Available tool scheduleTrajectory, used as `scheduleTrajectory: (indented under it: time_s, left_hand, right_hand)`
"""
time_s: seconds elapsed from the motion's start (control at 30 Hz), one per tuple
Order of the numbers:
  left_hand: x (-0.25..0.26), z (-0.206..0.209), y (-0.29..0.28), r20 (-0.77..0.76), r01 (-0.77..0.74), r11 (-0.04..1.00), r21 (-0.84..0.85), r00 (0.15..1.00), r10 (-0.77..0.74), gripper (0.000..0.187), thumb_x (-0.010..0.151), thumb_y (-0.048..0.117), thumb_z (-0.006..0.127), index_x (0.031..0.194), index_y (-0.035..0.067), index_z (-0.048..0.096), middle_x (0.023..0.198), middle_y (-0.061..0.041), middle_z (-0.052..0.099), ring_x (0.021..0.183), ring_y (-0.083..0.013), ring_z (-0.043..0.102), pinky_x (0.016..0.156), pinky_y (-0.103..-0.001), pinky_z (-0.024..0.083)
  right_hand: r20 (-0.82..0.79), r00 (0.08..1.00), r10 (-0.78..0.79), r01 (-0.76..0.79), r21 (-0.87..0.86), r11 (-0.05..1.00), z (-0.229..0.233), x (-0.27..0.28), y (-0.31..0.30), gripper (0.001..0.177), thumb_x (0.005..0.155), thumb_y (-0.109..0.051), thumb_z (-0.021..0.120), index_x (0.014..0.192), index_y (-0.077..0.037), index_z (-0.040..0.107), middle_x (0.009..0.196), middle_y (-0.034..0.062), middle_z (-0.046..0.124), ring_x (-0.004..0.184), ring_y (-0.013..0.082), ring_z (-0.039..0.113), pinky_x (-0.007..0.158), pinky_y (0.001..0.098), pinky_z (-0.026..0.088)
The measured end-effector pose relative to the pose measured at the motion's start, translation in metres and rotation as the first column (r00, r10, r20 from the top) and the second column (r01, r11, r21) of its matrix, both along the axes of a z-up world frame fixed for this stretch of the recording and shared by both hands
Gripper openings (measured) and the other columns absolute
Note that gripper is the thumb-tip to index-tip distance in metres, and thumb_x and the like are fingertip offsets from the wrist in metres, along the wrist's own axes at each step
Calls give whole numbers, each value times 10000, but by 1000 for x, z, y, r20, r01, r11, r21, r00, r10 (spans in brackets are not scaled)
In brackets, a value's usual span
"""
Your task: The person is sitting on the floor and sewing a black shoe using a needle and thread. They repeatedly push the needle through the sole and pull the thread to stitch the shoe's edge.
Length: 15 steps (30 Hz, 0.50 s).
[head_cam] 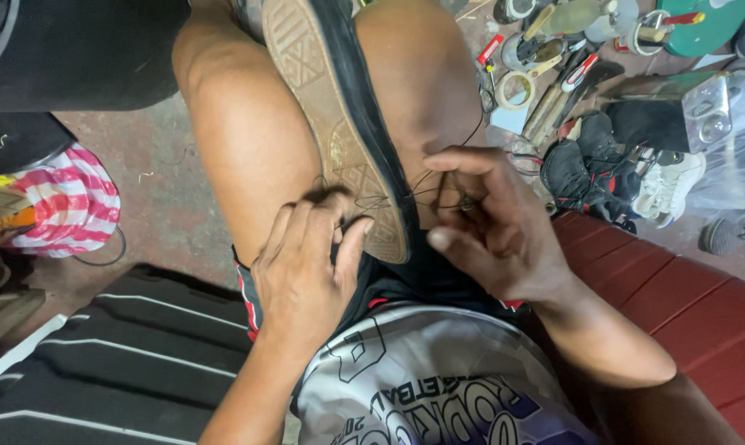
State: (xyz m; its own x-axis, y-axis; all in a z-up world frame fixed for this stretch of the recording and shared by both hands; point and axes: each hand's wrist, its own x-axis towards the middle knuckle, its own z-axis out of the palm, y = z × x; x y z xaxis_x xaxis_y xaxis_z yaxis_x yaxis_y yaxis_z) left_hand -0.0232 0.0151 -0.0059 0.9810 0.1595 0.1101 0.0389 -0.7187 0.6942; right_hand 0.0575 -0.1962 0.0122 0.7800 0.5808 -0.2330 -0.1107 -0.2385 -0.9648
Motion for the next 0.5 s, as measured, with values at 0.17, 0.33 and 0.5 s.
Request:
scheduleTrajectory:
  time_s: [0.17, 0.33, 0.5]
  left_hand:
    - [-9, -1, 14, -63, -26, 930, -366, 998, 3, 117, 977, 94, 742, 1036, 49, 652, 910, -69, 617, 784, -170, 577, 682, -350, 483]
    - [-5, 8, 18, -320, -253, 677, -691, 947, 28, 135, 1002, 162, 635, 1058, 43, 665, 888, -65, 655, 754, -110, 581, 601, -303, 469]
    - [11, 15, 14, -22, 117, 992, 36, 993, -117, 242, 914, 189, 746, 1067, 16, 674, 921, -139, 628, 882, -277, 605, 728, -413, 520]
  right_hand:
    - [167, 986, -18, 34, -96, 995, -9, -7, 22, 712, 874, -74, 879, 1441, -58, 449, 746, -43, 423, 652, 51, 366, 584, 227, 310]
    - [295, 955, 30, 58, -284, 957, -14, -6, 35, 672, 812, -150, 912, 1364, -84, 535, 626, -28, 406, 547, 71, 403, 512, 242, 380]
    - [305, 951, 52, 37, -279, 959, -18, -1, 39, 609, 814, -126, 881, 1331, -92, 561, 603, -44, 432, 528, 51, 440, 517, 232, 405]
